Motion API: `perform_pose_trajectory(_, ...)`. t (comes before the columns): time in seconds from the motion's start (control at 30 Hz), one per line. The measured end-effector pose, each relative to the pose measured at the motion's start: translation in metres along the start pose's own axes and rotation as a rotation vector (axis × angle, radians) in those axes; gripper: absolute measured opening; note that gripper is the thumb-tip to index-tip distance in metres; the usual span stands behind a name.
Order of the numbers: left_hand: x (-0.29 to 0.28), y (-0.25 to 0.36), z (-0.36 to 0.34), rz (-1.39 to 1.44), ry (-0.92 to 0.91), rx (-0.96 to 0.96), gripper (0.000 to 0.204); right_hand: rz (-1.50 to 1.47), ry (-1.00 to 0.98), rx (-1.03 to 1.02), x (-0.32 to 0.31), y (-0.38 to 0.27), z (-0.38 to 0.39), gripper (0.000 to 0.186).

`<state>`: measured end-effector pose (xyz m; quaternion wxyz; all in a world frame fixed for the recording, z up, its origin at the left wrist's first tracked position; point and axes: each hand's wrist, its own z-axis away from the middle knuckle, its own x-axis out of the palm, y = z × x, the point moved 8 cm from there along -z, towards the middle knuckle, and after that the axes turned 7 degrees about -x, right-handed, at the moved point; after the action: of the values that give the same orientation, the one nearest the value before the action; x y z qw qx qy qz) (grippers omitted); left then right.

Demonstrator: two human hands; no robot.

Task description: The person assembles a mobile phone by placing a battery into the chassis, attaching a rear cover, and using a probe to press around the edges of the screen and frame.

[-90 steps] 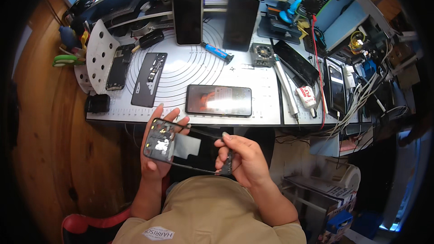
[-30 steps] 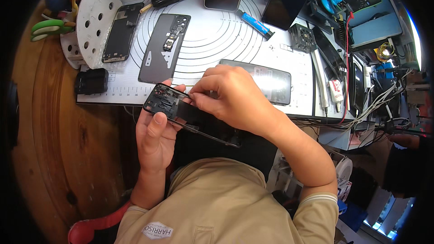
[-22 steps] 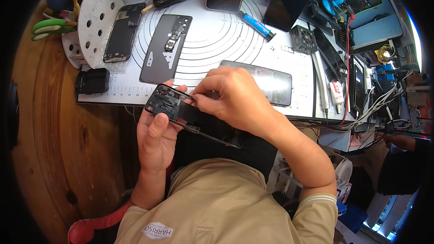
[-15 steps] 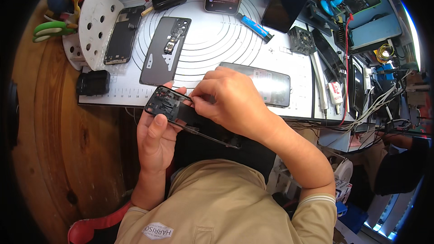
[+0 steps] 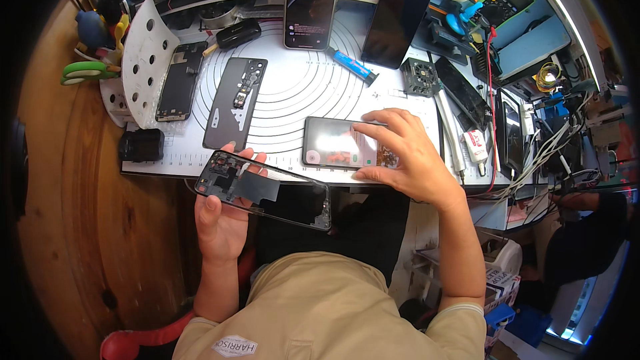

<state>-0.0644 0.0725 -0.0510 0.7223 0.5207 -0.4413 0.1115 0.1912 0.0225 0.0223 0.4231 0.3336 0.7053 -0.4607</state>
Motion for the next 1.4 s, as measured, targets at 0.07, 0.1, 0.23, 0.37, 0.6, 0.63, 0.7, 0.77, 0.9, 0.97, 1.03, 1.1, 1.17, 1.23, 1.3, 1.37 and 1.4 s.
perform_pose_trajectory(0.07,0.002,0.001,-0.001,-0.010,-0.006,0.017,0.085,-0.075,0.018,0.005,0.001,0.003,0.002,0.065)
perform_pose_trajectory(0.1,0.002,0.001,-0.001,-0.015,-0.008,0.022,0.085,-0.100,0.060,-0.006,0.001,0.003,0.002,0.063)
perform_pose_trajectory(0.23,0.002,-0.002,-0.001,-0.018,-0.040,0.042,0.085,-0.158,0.110,-0.007,0.000,0.004,0.004,0.063)
perform_pose_trajectory(0.37,0.002,-0.004,-0.003,-0.042,-0.077,0.055,0.088,-0.136,0.174,-0.024,-0.003,0.007,0.008,0.063)
perform_pose_trajectory(0.6,0.003,-0.012,-0.004,-0.025,-0.065,0.047,0.091,-0.229,0.284,0.112,-0.016,0.022,0.022,0.056)
perform_pose_trajectory(0.63,0.004,-0.012,-0.005,-0.022,-0.066,0.047,0.092,-0.308,0.287,0.143,-0.017,0.025,0.024,0.050)
perform_pose_trajectory(0.7,0.006,-0.012,-0.005,-0.017,-0.069,0.047,0.092,-0.501,0.325,0.194,-0.015,0.033,0.029,0.048)
perform_pose_trajectory(0.77,0.008,-0.012,-0.006,-0.004,-0.075,0.045,0.092,-0.793,0.363,0.243,-0.016,0.033,0.028,0.039)
perform_pose_trajectory(0.9,0.012,-0.015,-0.008,0.019,-0.089,0.036,0.090,-1.032,0.381,0.491,-0.009,0.047,0.045,0.038)
perform_pose_trajectory(0.97,0.015,-0.018,-0.008,-0.025,-0.068,-0.001,0.095,-1.131,0.400,0.491,-0.007,0.046,0.046,0.041)
perform_pose_trajectory(1.03,0.017,-0.019,-0.008,-0.003,-0.089,-0.010,0.091,-1.236,0.460,0.494,-0.002,0.045,0.047,0.049)
perform_pose_trajectory(1.1,0.018,-0.021,-0.009,0.020,-0.111,-0.019,0.088,-1.256,0.455,0.487,0.000,0.044,0.046,0.048)
perform_pose_trajectory(1.17,0.018,-0.023,-0.009,0.013,-0.118,-0.019,0.087,-1.275,0.450,0.480,0.001,0.043,0.045,0.048)
perform_pose_trajectory(1.23,0.018,-0.023,-0.010,0.015,-0.120,-0.018,0.087,-1.295,0.458,0.493,0.003,0.042,0.045,0.049)
perform_pose_trajectory(1.3,0.018,-0.023,-0.010,0.017,-0.121,-0.017,0.087,-1.287,0.464,0.498,0.004,0.042,0.046,0.049)
perform_pose_trajectory(1.37,0.018,-0.023,-0.010,0.033,-0.118,-0.017,0.087,-1.279,0.470,0.504,0.005,0.042,0.047,0.050)
perform_pose_trajectory(1.4,0.018,-0.023,-0.010,0.033,-0.118,-0.017,0.087,-1.292,0.462,0.499,0.006,0.042,0.048,0.051)
